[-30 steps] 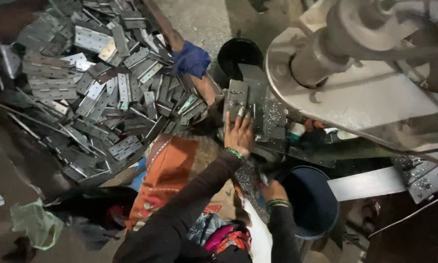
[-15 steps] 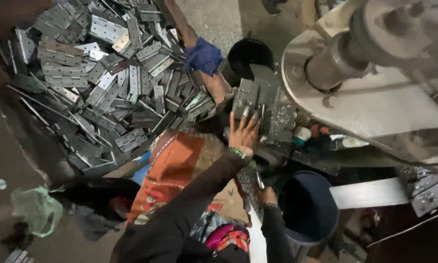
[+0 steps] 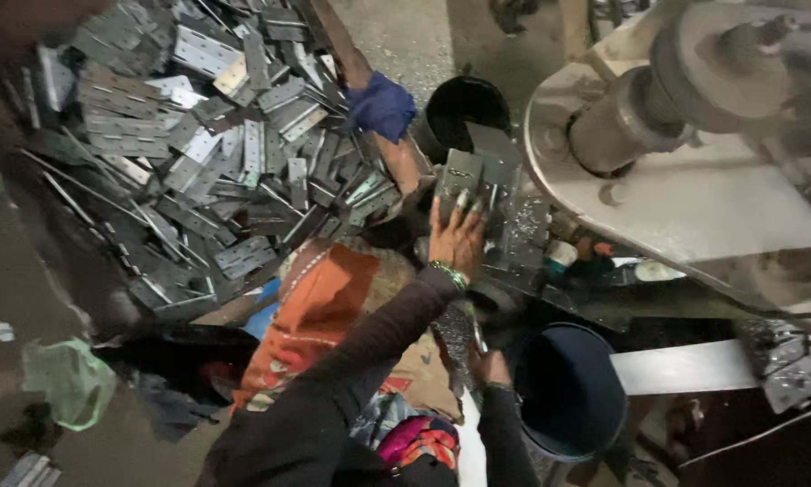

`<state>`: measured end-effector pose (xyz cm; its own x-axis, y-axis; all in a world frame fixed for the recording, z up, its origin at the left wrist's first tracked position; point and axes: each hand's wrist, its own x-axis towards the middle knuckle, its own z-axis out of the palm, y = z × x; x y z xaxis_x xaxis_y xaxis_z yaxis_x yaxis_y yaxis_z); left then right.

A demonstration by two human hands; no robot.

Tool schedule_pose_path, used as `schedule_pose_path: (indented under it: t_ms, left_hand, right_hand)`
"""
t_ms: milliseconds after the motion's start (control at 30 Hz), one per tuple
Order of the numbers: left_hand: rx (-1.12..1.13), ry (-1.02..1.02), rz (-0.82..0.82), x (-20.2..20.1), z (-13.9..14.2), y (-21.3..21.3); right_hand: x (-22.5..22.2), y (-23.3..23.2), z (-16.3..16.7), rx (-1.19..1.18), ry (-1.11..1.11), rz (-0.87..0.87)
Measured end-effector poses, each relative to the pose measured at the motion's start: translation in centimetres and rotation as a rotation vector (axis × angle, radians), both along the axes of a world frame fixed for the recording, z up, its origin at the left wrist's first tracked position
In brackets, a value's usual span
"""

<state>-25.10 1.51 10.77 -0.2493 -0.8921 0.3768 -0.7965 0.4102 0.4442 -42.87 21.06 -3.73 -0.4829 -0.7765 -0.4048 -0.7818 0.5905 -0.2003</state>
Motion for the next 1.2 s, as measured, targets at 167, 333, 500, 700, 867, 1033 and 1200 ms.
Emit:
schedule_pose_path:
  t_ms: [167,333,500,700,867,1033,1200]
  left_hand:
    - [-0.054,-0.062,-0.031,-0.1,-0.4,-0.3]
    - [-0.032,-0.219,-0.047,-0.9,-0.9,-2.4]
    - [-0.038,-0.077,-0.059,-0.2,-0.7,-1.9]
    - [0.029,-0.178,-0.042,0.0,-0.1,-1.8]
    - [-0.061,-0.119,-0.012,-1.1,-1.2,-4.0]
    - [-0.018,-0.162,-0.040,-1.6,-0.8,-4.3]
    - [0.157,-0.207,-0.191,1.3,0.2,-2.7]
  right_hand:
    - [-3.2,-0.9,3.2,0.032,-0.025,0.062]
    - [-3.1,0.5,3.4,-0.020,0.030,0.064]
    - [0.1,0.3,-0.2,0.016,0.071,-0.034]
    - [-3.2,-0.4,2.6,0.065,-0.056,0.051]
    - [-2.9,0.2,2.8,-0.041,0.016,0.068]
    - [0.8,0.7,-0.7,0.099,0.115,-0.062]
    - [-1.1,0.0,1.1,0.081,-0.095,-0.003]
